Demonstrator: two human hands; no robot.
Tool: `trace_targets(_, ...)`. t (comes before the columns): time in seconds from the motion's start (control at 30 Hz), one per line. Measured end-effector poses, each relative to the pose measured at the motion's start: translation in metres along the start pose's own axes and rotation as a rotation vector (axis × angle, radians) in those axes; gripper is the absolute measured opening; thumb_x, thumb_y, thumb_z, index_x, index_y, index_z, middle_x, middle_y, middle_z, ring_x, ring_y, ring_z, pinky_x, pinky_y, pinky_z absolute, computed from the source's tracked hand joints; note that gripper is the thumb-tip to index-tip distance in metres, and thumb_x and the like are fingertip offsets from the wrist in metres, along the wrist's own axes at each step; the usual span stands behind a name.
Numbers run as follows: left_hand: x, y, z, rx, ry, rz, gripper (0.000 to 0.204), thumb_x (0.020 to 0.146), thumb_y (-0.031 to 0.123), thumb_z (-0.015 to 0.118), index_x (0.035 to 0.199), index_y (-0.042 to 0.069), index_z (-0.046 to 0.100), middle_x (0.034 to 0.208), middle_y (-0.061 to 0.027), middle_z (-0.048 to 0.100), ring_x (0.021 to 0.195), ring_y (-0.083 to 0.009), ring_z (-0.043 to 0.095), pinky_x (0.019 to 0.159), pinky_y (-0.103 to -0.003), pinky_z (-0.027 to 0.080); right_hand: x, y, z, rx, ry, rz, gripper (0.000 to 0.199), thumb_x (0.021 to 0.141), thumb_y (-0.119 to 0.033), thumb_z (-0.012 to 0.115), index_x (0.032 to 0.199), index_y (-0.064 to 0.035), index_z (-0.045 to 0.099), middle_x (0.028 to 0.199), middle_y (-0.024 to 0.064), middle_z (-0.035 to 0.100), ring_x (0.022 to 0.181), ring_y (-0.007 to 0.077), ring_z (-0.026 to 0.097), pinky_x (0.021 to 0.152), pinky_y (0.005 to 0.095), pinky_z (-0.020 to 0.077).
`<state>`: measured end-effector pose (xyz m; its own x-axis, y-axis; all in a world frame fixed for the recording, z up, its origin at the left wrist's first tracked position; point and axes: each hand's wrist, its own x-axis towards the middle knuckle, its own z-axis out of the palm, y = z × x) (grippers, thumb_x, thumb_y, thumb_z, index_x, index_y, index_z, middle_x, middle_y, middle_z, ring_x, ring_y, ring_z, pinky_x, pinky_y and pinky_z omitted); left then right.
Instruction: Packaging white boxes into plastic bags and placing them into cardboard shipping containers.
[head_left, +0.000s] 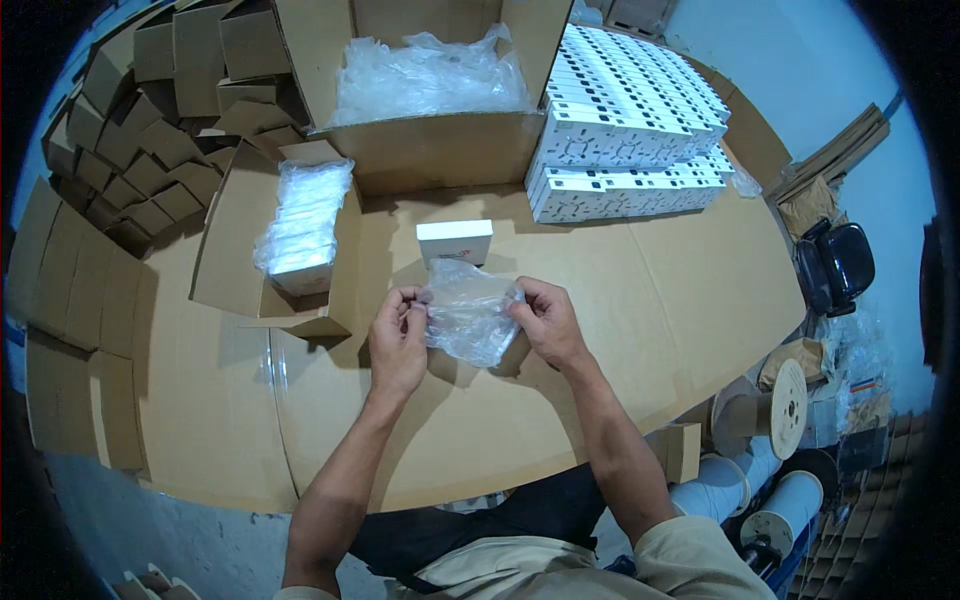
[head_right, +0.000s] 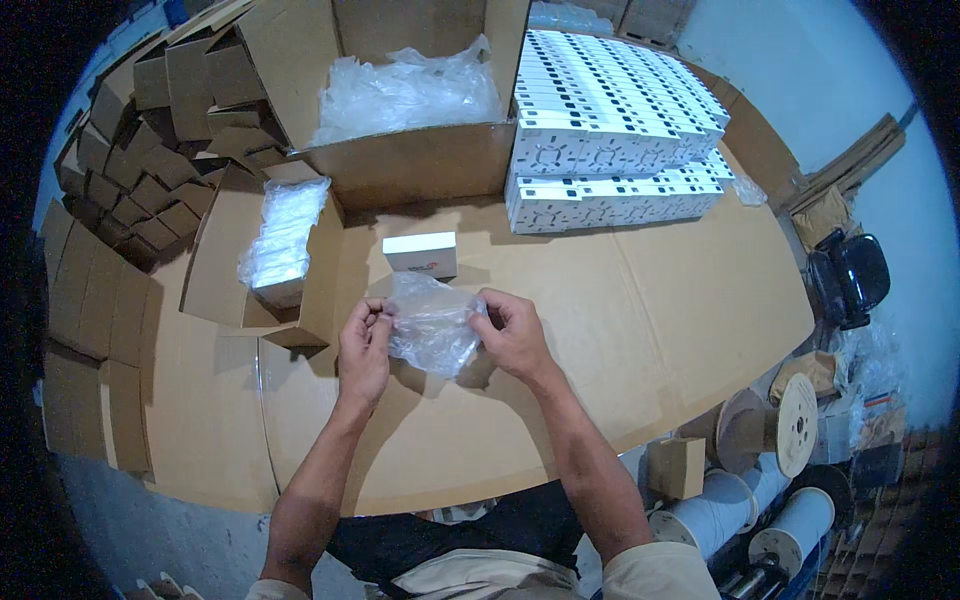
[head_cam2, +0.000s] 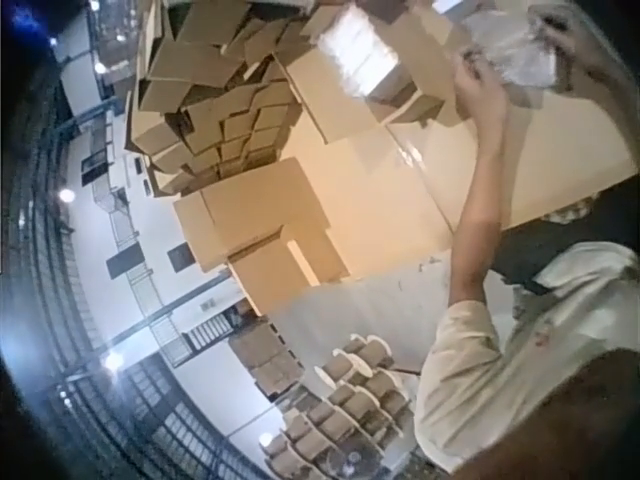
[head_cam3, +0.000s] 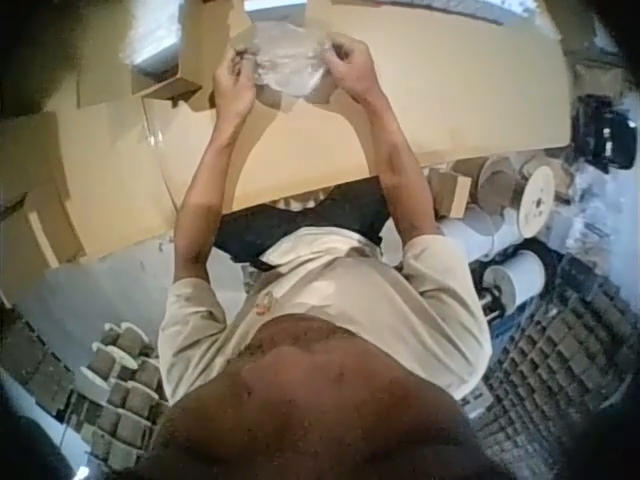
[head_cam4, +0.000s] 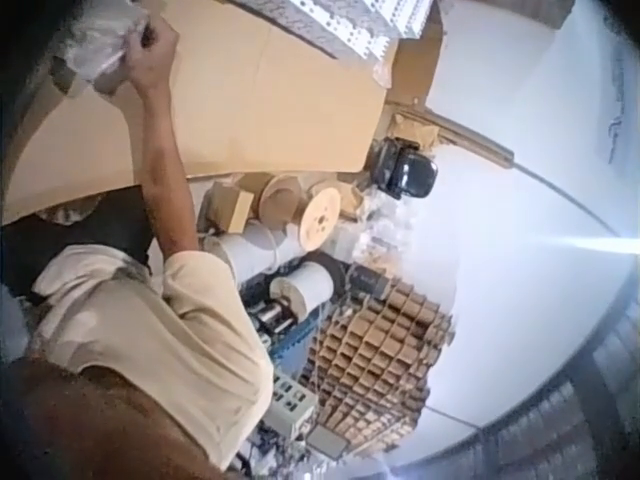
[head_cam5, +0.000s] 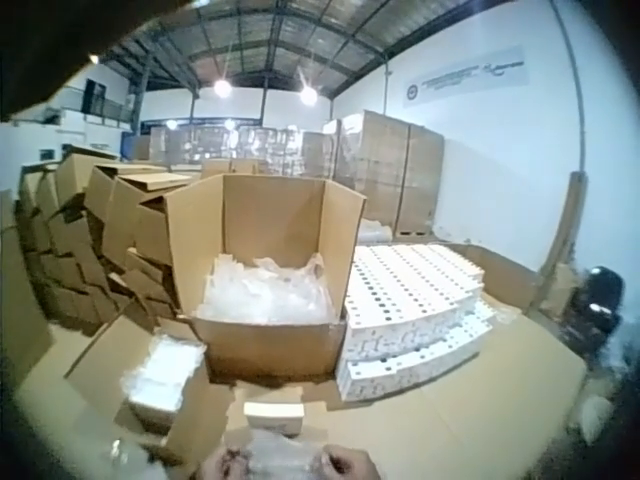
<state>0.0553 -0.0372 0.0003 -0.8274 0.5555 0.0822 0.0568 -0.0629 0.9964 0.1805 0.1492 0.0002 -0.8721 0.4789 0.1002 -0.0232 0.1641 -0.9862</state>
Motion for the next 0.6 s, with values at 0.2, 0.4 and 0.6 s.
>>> trace_targets(0.2, -0.004, 0.024, 0.001, 0.013, -0.018, -0.203, 0.015, 0.105, 0.015, 0.051, 0.113, 0.004, 0.06, 0.086, 0.0033, 0.058, 0.075, -0.0045, 0.051, 0.066, -0.022, 0.043, -0.001, -0.017, 0.003, 0.047, -0.064, 0.064, 0.009, 0.09, -0.008, 0.067, 0.089, 0.0002, 0.063, 0.07, -0.0038, 0.056, 0.064, 0.0028, 0.047, 0.057, 0.0234, 0.0399)
trace_targets(0.4, -0.005, 0.016, 0.01, 0.059, 0.013, 0.008, 0.019, 0.103, 0.017, 0.059, 0.112, 0.001, 0.061, 0.087, -0.0023, 0.064, 0.08, -0.0055, 0.057, 0.068, -0.023, 0.048, 0.0, -0.017, 0.01, 0.058, -0.05, 0.066, 0.012, 0.094, -0.01, 0.069, 0.094, -0.0015, 0.061, 0.067, -0.0047, 0.057, 0.061, 0.0014, 0.045, 0.053, 0.0217, 0.0359)
trace_targets(0.6, -0.018, 0.015, 0.019, -0.166, 0.001, -0.128, 0.019, 0.103, 0.019, 0.06, 0.108, 0.001, 0.061, 0.101, -0.0043, 0.066, 0.093, -0.0084, 0.058, 0.081, -0.025, 0.048, -0.003, -0.012, 0.022, 0.059, 0.04, 0.014, 0.014, 0.096, -0.01, 0.068, 0.093, -0.0033, 0.056, 0.065, -0.0034, 0.056, 0.059, 0.0016, 0.044, 0.052, 0.0222, 0.0342)
